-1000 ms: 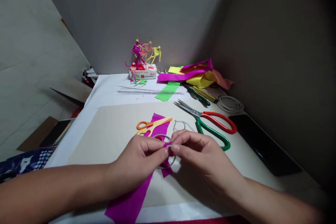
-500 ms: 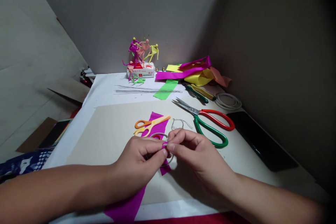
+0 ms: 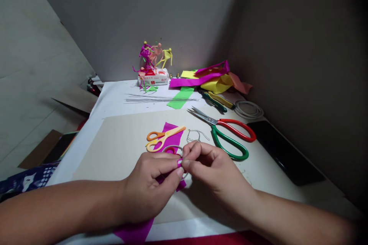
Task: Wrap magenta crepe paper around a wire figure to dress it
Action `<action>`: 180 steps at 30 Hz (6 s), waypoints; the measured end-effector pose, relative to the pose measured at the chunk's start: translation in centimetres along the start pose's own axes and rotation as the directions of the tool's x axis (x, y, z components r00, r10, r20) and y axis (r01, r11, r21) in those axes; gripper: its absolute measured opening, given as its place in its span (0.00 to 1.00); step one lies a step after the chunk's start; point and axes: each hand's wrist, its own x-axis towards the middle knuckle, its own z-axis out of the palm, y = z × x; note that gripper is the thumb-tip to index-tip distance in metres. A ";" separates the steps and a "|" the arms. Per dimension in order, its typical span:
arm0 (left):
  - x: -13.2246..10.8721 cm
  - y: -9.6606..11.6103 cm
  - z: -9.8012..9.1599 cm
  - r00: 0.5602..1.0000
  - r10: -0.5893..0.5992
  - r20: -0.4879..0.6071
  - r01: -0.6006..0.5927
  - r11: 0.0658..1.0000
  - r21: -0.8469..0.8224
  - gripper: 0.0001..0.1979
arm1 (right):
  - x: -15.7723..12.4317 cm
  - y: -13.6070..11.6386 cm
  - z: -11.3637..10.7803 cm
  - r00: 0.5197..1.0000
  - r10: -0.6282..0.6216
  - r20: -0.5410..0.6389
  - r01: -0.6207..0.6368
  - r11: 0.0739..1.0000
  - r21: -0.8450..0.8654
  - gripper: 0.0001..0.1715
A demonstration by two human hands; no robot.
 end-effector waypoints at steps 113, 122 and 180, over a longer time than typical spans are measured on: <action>1.8 0.0 -6.0 0.930 -0.280 0.238 0.343 0.895 -0.287 0.08 | 2.9 -0.3 -2.9 0.688 -0.672 0.273 0.522 0.198 -0.830 0.05; 0.7 1.3 -2.8 0.966 -0.190 0.173 0.217 0.963 -0.157 0.08 | 0.7 -0.9 -2.2 0.624 -0.588 0.515 0.647 0.019 -0.762 0.19; -0.8 2.8 -1.2 0.999 0.000 0.046 0.013 0.961 -0.276 0.06 | -0.5 -0.5 -0.9 0.909 -0.331 0.255 0.416 0.776 -0.475 0.08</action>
